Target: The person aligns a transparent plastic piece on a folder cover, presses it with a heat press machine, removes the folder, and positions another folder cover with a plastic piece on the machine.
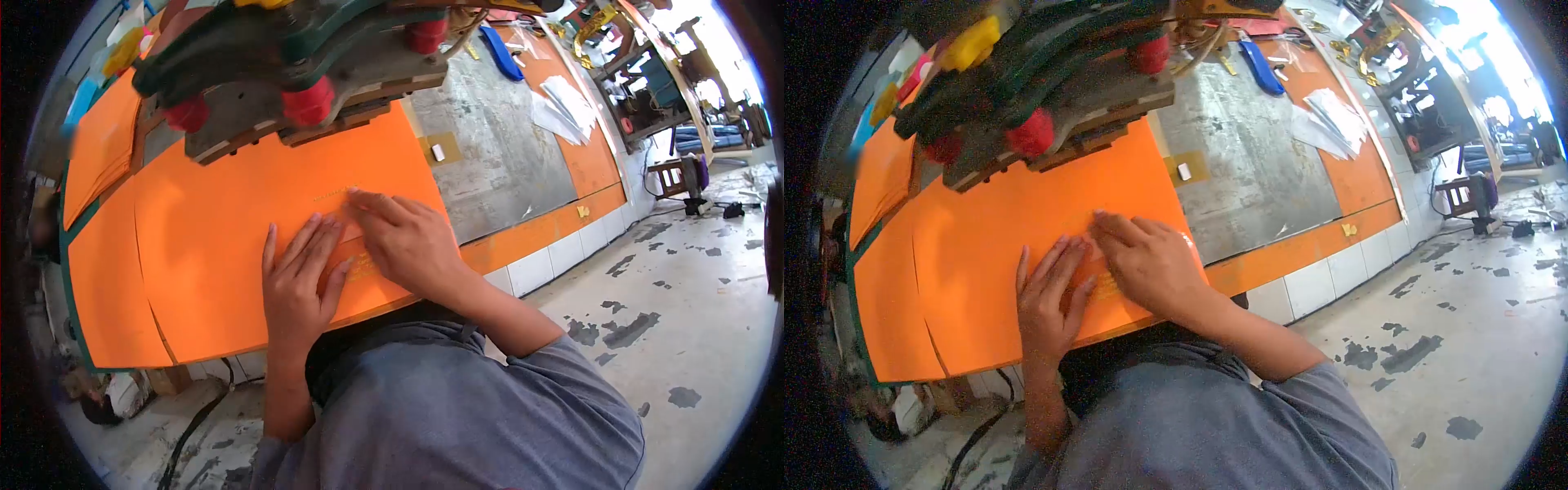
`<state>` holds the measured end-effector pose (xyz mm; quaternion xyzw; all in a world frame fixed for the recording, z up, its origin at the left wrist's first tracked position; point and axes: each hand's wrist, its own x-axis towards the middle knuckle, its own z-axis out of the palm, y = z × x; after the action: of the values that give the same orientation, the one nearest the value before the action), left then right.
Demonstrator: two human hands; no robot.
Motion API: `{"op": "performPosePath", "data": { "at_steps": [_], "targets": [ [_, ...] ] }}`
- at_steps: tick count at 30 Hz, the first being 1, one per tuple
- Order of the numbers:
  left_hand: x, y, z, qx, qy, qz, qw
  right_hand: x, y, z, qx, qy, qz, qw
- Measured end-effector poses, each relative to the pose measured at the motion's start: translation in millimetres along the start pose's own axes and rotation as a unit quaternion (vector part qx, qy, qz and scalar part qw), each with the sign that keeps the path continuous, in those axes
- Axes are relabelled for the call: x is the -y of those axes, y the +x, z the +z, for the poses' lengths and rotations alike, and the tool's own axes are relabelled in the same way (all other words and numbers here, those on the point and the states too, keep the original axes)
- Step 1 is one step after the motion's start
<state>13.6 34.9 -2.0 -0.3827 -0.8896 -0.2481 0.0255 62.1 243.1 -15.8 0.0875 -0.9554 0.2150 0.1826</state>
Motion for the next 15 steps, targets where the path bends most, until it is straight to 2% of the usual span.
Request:
{"op": "performPosePath", "data": {
  "at_steps": [3, 8, 15],
  "targets": [
    [2, -1, 2, -0.040, 0.006, -0.018, 0.999, 2, -2, -6, 0.009, -0.001, 0.013, 1.000],
    [8, -4, 3, -0.052, -0.056, -0.029, 0.997, 5, -3, -13, 0.010, -0.012, 0.024, 1.000],
    [10, -10, 0, -0.129, -0.010, -0.063, 0.990, 5, -4, -11, -0.008, -0.026, 0.054, 0.998]
  ]
}}
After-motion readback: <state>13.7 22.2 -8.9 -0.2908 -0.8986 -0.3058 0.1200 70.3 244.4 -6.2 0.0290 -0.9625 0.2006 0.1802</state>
